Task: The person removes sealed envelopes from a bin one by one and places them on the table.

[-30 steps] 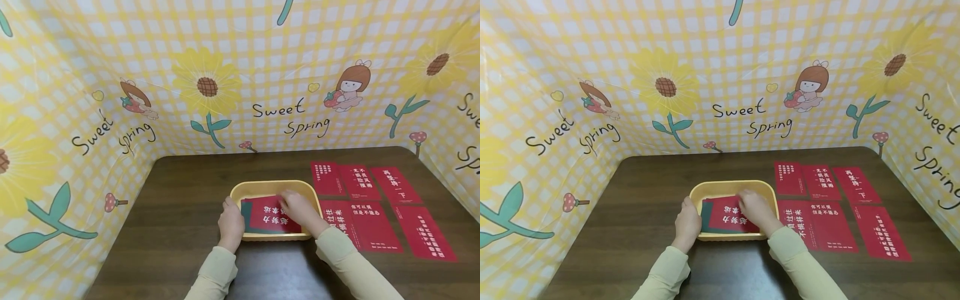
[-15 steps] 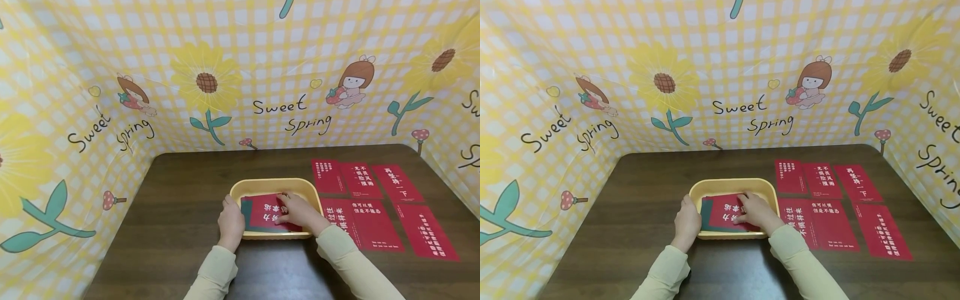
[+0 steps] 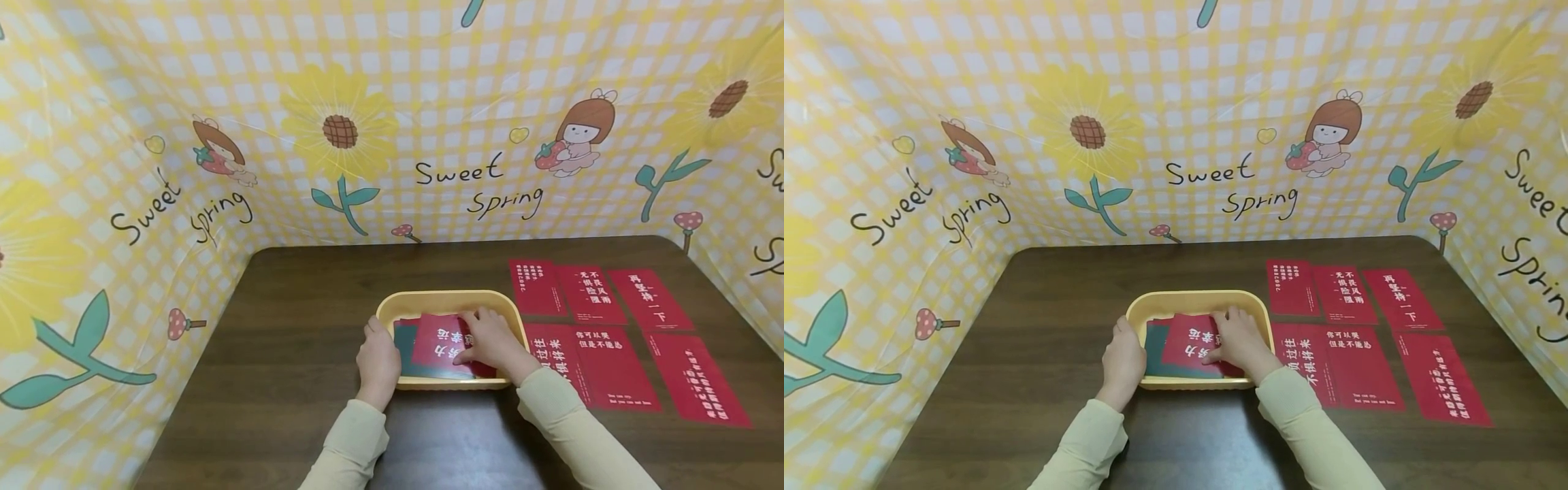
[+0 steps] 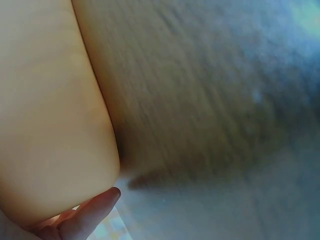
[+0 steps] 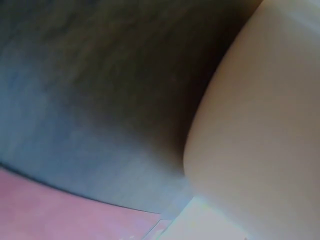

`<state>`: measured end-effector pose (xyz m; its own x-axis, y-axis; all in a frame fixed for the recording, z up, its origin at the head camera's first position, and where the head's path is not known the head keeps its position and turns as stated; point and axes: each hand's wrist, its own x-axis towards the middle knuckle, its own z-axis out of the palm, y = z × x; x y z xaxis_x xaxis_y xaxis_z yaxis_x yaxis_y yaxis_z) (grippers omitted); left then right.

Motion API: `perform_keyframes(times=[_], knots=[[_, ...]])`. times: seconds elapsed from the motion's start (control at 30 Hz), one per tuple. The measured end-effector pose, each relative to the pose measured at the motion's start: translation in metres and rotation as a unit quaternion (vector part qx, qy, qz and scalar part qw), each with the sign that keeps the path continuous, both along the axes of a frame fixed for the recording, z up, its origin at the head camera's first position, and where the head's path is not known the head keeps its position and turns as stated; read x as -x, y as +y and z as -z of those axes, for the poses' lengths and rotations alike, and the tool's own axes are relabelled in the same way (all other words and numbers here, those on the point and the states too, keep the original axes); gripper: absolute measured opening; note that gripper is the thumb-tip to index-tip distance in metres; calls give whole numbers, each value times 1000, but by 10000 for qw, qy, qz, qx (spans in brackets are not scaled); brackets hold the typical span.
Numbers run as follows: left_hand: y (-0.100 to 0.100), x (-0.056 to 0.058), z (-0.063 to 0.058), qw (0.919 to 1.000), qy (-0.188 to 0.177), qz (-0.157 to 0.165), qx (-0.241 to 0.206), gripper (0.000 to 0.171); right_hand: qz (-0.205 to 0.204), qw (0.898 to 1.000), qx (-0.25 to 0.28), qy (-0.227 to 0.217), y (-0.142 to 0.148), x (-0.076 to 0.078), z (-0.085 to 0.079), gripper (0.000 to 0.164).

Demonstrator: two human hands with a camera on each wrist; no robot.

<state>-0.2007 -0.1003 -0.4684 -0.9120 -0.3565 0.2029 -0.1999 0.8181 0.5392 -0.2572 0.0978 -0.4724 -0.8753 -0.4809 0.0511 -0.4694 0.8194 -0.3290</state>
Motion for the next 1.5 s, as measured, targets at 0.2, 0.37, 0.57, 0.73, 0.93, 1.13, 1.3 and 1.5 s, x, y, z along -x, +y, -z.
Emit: perform_keyframes(times=[0.2, 0.37, 0.57, 0.73, 0.93, 1.13, 1.3, 1.5], knots=[[0, 1, 0, 10000, 16, -7, -42, 39, 318, 9992, 182, -188, -1, 0, -1, 86], [0, 2, 0, 9999, -132, -43, -56, 42, 252, 9985, 485, -98, -1, 1, -3, 77], [1, 3, 0, 9995, -303, -83, -70, 45, 730, 9877, 1355, -269, 0, 1, -8, 68], [0, 2, 0, 9992, -360, -103, -120, 46, 1220, 9716, 2025, -67, 10, 2, -18, 69], [0, 3, -2, 9988, -464, -90, -161, 50, 1789, 9511, 2462, -534, 34, 3, -42, 73], [0, 3, -1, 9988, -460, -91, -153, 48, 1917, 9470, 2473, -730, 67, -3, -57, 65], [1, 2, -1, 9990, -422, -58, -145, 46, 1837, 9563, 2164, -708, 99, -11, -63, 63], [1, 2, -2, 9988, -464, -77, -130, 47, 1667, 9685, 1661, -811, 138, -29, -63, 65]])
